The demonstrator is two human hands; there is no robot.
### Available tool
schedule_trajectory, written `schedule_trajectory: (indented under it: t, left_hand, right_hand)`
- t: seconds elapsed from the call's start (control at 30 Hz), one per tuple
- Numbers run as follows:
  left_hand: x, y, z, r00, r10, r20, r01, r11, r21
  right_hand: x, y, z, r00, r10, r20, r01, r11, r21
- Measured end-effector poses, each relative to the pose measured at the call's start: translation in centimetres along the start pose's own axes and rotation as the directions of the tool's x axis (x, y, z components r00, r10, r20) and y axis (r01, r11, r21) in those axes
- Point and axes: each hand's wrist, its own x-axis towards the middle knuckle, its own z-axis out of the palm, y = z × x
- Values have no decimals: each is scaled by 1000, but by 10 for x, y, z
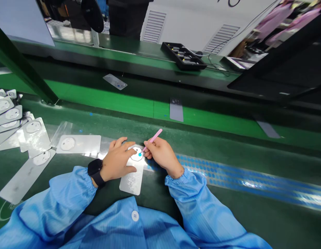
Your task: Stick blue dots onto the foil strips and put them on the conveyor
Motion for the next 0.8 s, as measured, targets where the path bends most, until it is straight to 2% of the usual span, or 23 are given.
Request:
schedule_trajectory:
  t: [0.8]
  left_hand:
    - [-1,1,-3,999,29,33,-30,998,46]
  right_hand:
    - [-3,-2,2,999,-29,-20,28,998,-63]
